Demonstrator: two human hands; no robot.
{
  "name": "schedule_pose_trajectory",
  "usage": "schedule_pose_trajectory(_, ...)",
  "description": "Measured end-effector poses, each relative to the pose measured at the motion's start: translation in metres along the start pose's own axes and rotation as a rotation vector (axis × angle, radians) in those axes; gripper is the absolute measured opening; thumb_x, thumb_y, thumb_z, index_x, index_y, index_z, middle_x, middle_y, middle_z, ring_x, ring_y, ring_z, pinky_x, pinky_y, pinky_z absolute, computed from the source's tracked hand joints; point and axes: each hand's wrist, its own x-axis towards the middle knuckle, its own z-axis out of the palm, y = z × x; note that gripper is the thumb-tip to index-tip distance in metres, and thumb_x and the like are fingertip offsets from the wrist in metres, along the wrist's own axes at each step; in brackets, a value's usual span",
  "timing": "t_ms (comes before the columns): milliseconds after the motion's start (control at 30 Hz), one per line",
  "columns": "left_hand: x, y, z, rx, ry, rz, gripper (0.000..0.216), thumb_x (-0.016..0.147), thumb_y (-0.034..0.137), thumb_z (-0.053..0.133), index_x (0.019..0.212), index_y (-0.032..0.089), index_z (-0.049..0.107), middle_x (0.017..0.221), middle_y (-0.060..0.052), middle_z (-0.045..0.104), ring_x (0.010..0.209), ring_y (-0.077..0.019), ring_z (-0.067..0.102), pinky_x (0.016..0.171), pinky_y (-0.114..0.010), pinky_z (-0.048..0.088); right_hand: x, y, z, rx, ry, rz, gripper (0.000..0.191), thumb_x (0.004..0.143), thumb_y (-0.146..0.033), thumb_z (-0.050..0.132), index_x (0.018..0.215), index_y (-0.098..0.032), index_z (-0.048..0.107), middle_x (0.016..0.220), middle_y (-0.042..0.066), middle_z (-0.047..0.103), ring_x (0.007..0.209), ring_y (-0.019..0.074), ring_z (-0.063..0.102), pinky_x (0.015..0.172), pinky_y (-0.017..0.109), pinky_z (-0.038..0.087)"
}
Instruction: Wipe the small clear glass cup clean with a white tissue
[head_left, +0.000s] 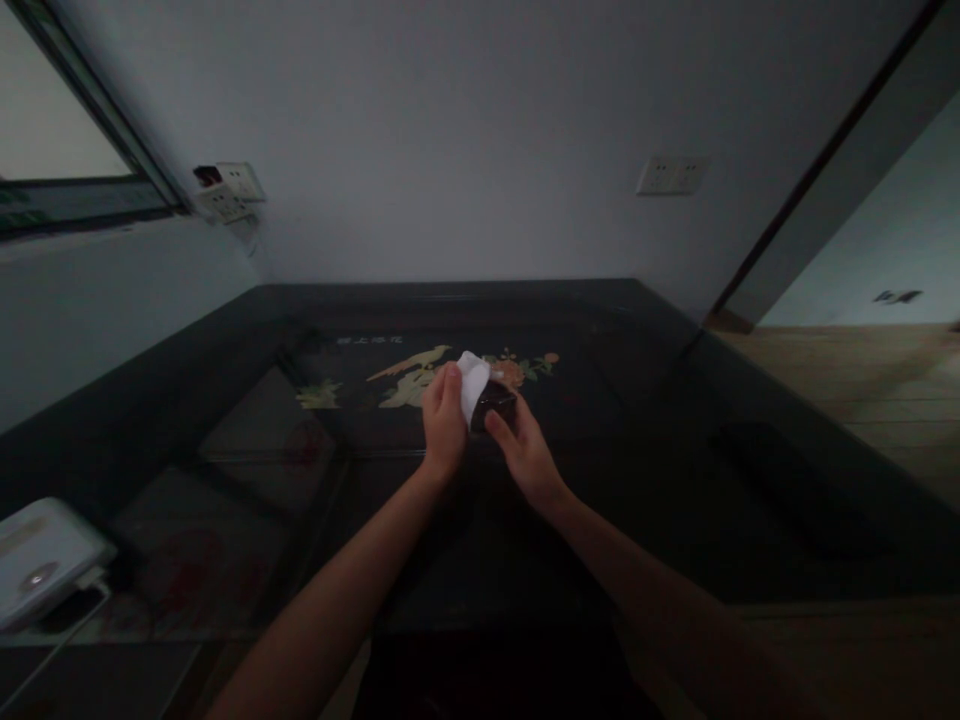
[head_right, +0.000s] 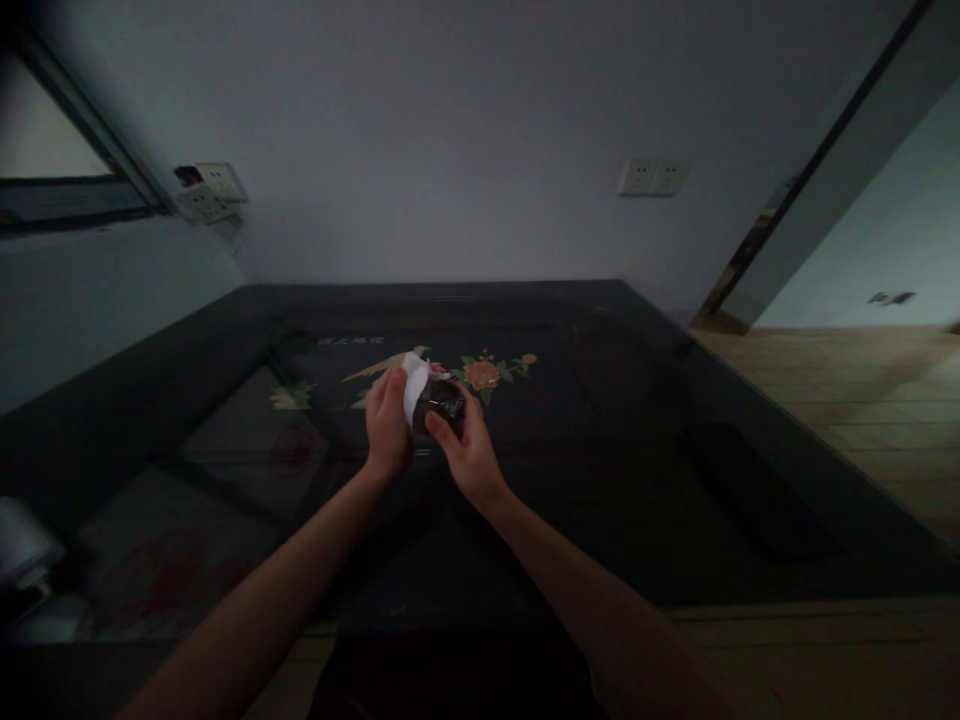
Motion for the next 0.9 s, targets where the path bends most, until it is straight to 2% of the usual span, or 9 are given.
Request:
schedule_pose_trajectory(67,0.005,-0.002,0.001,-0.179,0.035,-0.176,0.027,0.082,0.041,0.058,0.078,0.015,0.065,0.069,-0.003,0.065,0.065,-0.0146,0.062,0.064,-0.025,0.048,0.000,-0.001,0.000,0.001,-0.012,-0.006,0.056,0.079,-0.052,0.061,0.126,-0.024,0.047,0.132,0.010,0.053,0.123,0.0255,0.051,0.108,0.045,0.038)
schedule_pose_trajectory(133,0.009,-0.001,0.003,-0.312,0.000,-0.325,0.025,0.080,0.037,0.058,0.082,0.014,0.066,0.075,-0.005,0.068,0.070,-0.0162,0.064,0.069,-0.027,0.050,0.000,-0.002,0.000,-0.008,-0.023,-0.016,0.056,0.079,-0.054,0.060,0.124,-0.022,0.048,0.130,0.011,0.054,0.122,0.0261,0.052,0.107,0.045,0.039)
schedule_pose_trajectory(233,0.009,0.004,0.005,-0.387,-0.050,-0.428,0.027,0.080,0.036,0.054,0.083,0.013,0.066,0.081,-0.007,0.070,0.072,-0.0171,0.065,0.070,-0.028,0.050,0.000,-0.003,0.000,-0.011,-0.029,-0.033,0.054,0.079,-0.055,0.059,0.121,-0.022,0.050,0.128,0.011,0.055,0.120,0.0257,0.053,0.105,0.044,0.041)
schedule_pose_trajectory(300,0.006,0.007,0.005,-0.325,-0.033,-0.353,0.028,0.082,0.038,0.052,0.083,0.013,0.066,0.082,-0.007,0.070,0.071,-0.0162,0.065,0.069,-0.027,0.050,0.000,-0.003,0.000,-0.012,-0.025,-0.049,0.052,0.080,-0.056,0.059,0.120,-0.023,0.051,0.127,0.010,0.057,0.119,0.0248,0.054,0.105,0.043,0.041)
schedule_pose_trajectory(467,-0.007,0.012,0.003,0.079,-0.049,0.079,0.036,0.091,0.043,0.042,0.087,0.017,0.066,0.082,-0.007,0.068,0.073,-0.0163,0.063,0.071,-0.029,0.049,0.000,0.000,0.000,-0.024,-0.007,-0.046,0.049,0.081,-0.053,0.058,0.120,-0.024,0.051,0.124,0.009,0.060,0.116,0.0243,0.056,0.104,0.043,0.042)
schedule_pose_trajectory(633,-0.011,0.015,0.000,0.513,-0.192,0.621,0.033,0.096,0.029,0.035,0.087,0.019,0.065,0.090,-0.006,0.068,0.093,-0.0182,0.062,0.092,-0.037,0.043,0.000,0.008,-0.001,-0.022,0.036,-0.030,0.052,0.080,-0.053,0.059,0.121,-0.023,0.050,0.126,0.010,0.058,0.116,0.0240,0.055,0.105,0.043,0.041)
schedule_pose_trajectory(700,-0.010,0.015,0.000,0.561,-0.236,0.735,0.031,0.096,0.023,0.035,0.086,0.019,0.064,0.087,-0.004,0.069,0.091,-0.0173,0.062,0.096,-0.039,0.041,0.000,0.010,-0.001,-0.026,0.035,-0.036,0.054,0.080,-0.053,0.059,0.123,-0.022,0.050,0.128,0.011,0.057,0.118,0.0242,0.054,0.105,0.042,0.040)
schedule_pose_trajectory(800,-0.010,0.014,0.000,0.527,-0.202,0.664,0.032,0.096,0.028,0.036,0.088,0.019,0.065,0.088,-0.005,0.069,0.089,-0.0179,0.062,0.094,-0.039,0.042,0.000,0.007,-0.002,-0.039,0.025,-0.037,0.052,0.081,-0.052,0.059,0.122,-0.021,0.051,0.129,0.012,0.056,0.120,0.0247,0.053,0.105,0.042,0.040)
schedule_pose_trajectory(900,-0.010,0.011,0.001,0.338,-0.105,0.374,0.032,0.093,0.039,0.043,0.088,0.020,0.068,0.087,-0.006,0.068,0.084,-0.0187,0.062,0.084,-0.033,0.046,0.000,0.003,-0.001,-0.050,0.025,-0.018,0.048,0.081,-0.051,0.058,0.120,-0.022,0.052,0.127,0.011,0.057,0.120,0.0253,0.053,0.105,0.043,0.040)
